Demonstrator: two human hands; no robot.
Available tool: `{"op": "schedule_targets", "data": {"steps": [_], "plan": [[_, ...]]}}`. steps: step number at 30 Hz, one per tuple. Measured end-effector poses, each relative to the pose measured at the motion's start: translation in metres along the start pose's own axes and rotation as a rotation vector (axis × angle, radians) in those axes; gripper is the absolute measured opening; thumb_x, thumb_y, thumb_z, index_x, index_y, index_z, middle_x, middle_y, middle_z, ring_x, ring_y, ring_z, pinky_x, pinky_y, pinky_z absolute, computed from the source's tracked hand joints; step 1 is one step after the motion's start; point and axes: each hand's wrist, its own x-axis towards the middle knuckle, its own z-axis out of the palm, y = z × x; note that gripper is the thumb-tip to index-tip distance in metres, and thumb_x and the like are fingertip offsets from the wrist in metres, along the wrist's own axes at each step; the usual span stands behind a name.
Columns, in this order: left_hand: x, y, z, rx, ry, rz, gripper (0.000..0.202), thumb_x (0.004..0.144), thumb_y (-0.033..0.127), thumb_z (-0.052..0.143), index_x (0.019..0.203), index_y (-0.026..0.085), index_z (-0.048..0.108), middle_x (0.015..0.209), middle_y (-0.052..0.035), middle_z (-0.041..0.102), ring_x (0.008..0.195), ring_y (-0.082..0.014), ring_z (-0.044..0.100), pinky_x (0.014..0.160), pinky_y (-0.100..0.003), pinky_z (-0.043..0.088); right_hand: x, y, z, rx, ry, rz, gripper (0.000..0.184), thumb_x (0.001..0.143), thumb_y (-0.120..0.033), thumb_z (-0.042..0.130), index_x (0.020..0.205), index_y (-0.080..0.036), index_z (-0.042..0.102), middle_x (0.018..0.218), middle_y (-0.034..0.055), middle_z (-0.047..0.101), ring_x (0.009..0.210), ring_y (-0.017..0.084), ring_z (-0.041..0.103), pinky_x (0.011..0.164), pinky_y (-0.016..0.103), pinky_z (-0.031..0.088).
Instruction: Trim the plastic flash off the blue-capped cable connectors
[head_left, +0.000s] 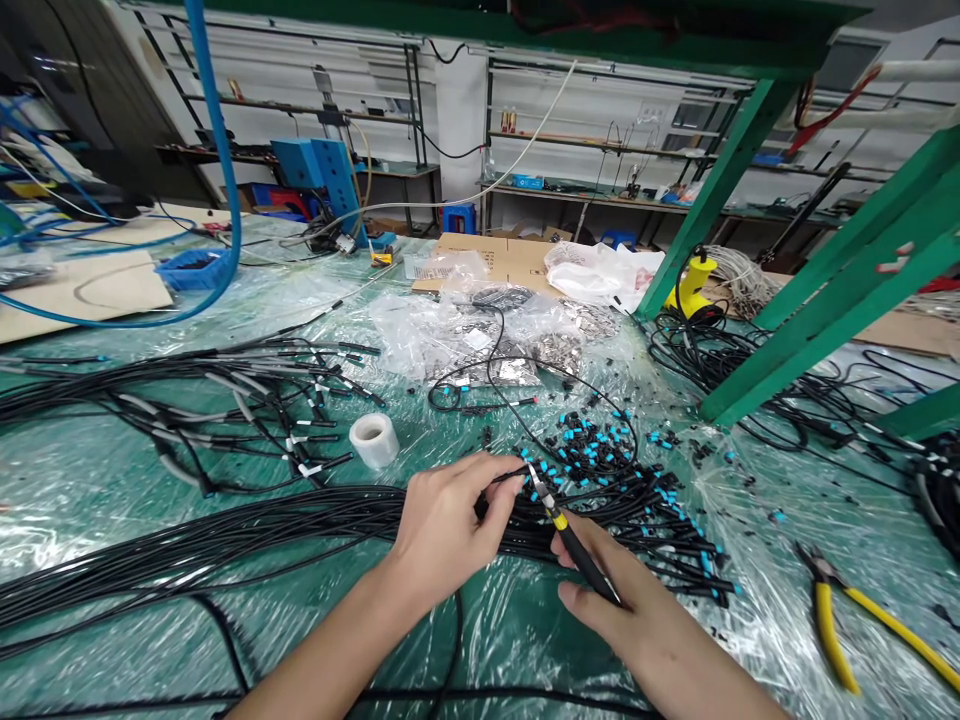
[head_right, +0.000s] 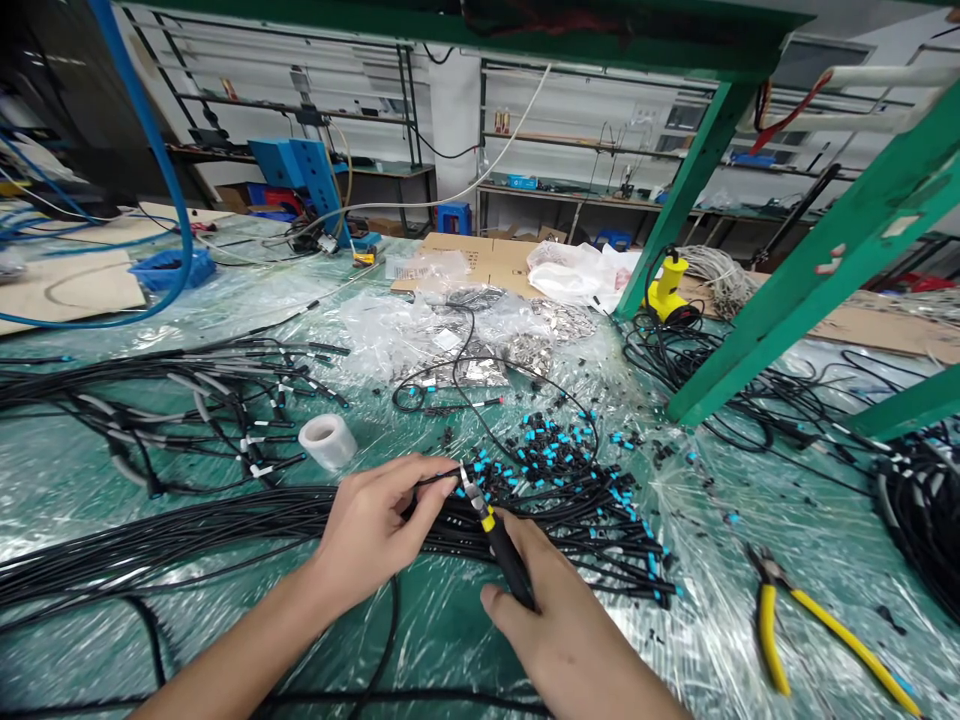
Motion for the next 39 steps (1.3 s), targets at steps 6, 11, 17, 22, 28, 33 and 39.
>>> {"op": "schedule_targets", "data": {"steps": [6,11,17,22,28,33,39], "plan": [[0.001,0.000,0.001,0.018,0.002,-0.009,0.019,0.089,0.029,0.055,0.101,0.026,0.069,0.079,0.0031,0.070,0.056,-0.0061,0.055,0.051,-0.019,0.038,0.001,-0.001,-0.001,0.067,-0.037,-0.032,0.044,0.090,-0.052,0.052,0.125,-0.025,0.053,0.127,0.0048,0.058,0.118,0.024,0.052,0.104,0.038,0.038],[0.000,0.002,-0.003,0.023,0.008,0.040,0.019,0.088,0.027,0.056,0.101,0.025,0.069,0.073,0.0031,0.066,0.058,-0.0063,0.056,0.051,-0.018,0.037,-0.001,-0.007,-0.002,0.077,-0.066,-0.034,0.035,0.090,-0.053,0.051,0.109,-0.024,0.056,0.116,0.0022,0.060,0.112,0.022,0.053,0.099,0.035,0.038],[0.000,0.001,-0.005,0.045,-0.008,0.039,0.018,0.088,0.026,0.056,0.101,0.026,0.068,0.069,0.0044,0.063,0.055,-0.0057,0.053,0.050,-0.018,0.035,0.002,-0.006,0.002,0.114,-0.093,0.006,0.032,0.090,-0.045,0.052,0.112,-0.022,0.053,0.114,0.0040,0.059,0.106,0.021,0.053,0.090,0.033,0.040],[0.003,-0.001,-0.003,0.074,-0.032,-0.007,0.018,0.089,0.030,0.054,0.099,0.026,0.069,0.069,0.0033,0.065,0.054,-0.0069,0.053,0.051,-0.020,0.036,0.006,0.003,0.006,0.160,-0.076,-0.008,0.031,0.089,-0.041,0.054,0.113,-0.022,0.054,0.112,0.0036,0.058,0.101,0.019,0.053,0.086,0.030,0.040],[0.004,-0.004,-0.001,0.128,-0.068,-0.043,0.019,0.089,0.032,0.053,0.097,0.026,0.069,0.076,0.0031,0.071,0.060,-0.0092,0.060,0.054,-0.021,0.040,0.012,0.013,0.007,0.155,-0.089,-0.036,0.025,0.090,-0.041,0.052,0.106,-0.023,0.055,0.091,-0.0001,0.054,0.083,0.014,0.050,0.074,0.026,0.040],[0.005,-0.006,0.001,0.174,-0.094,-0.063,0.021,0.090,0.033,0.051,0.098,0.027,0.070,0.080,0.0033,0.073,0.060,-0.0097,0.061,0.054,-0.021,0.039,0.017,0.018,0.007,0.174,-0.118,-0.041,0.022,0.091,-0.041,0.051,0.103,-0.022,0.054,0.080,-0.0028,0.047,0.073,0.011,0.047,0.065,0.023,0.040],[0.007,-0.005,0.001,0.200,-0.164,-0.107,0.022,0.090,0.033,0.050,0.096,0.027,0.070,0.081,0.0043,0.074,0.054,-0.0096,0.056,0.055,-0.022,0.036,0.023,0.021,0.009,0.220,-0.181,-0.013,0.023,0.091,-0.042,0.049,0.099,-0.021,0.053,0.068,-0.0053,0.041,0.057,0.009,0.043,0.054,0.022,0.040]]}}
